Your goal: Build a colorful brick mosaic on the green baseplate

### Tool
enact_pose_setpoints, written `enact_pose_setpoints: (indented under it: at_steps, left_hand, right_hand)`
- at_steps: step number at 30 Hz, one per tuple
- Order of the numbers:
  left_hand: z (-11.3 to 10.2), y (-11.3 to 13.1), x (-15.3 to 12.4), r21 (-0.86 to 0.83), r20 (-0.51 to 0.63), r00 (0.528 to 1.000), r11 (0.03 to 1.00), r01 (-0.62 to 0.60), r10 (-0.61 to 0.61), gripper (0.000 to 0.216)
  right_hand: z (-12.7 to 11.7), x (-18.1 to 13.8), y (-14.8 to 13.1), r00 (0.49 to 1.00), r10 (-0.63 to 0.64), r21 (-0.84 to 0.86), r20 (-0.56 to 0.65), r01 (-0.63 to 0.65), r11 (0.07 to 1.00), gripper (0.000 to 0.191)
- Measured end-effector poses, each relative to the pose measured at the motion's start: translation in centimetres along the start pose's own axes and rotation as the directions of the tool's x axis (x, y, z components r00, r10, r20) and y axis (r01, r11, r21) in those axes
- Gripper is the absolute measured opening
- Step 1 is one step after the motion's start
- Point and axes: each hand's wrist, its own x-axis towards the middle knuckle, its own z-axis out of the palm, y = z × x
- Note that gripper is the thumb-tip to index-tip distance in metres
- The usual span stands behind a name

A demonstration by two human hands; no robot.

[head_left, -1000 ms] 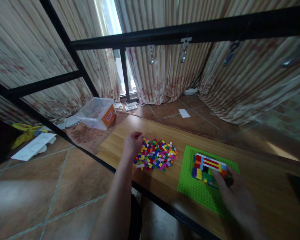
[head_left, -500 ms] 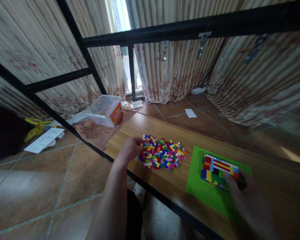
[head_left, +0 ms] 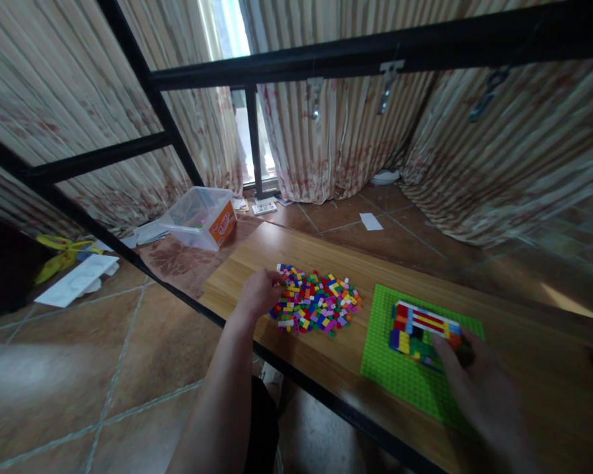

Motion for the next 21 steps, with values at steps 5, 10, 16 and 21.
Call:
enact_pose_setpoints:
  at_steps: [5,10,16,21]
  left_hand:
    - [0.0,0.6,0.1,-0.332,0.0,1.0,0.943,-0.015,0.016,0.017]
    - [0.3,2.0,-0.1,-0.659,0.095,0.988,0.751,-0.026,0.118,0.02]
    - [0.9,3.9,-0.4,-0.782,0.174,0.984,0.614,0.109,0.047,0.017]
    - [1.2,5.0,-0.3,-0.866,0.155,0.987,0.476,0.155,-0.038,0.016]
  right_hand:
    - [-0.1,-0.1,-0.1,1.0,-0.013,0.035,0.003,0.013,0.999,0.086]
    - [-0.4,-0.3,-0.7,1.0,0.008,0.043,0.005,-0.008,0.999,0.087]
    - [-0.4,-0.5,-1.0,0.999,-0.036,0.051,-0.021,0.037,0.998,0.087]
    - [-0.4,-0.7,-0.9,0.998,-0.052,0.056,-0.035,0.054,0.997,0.085]
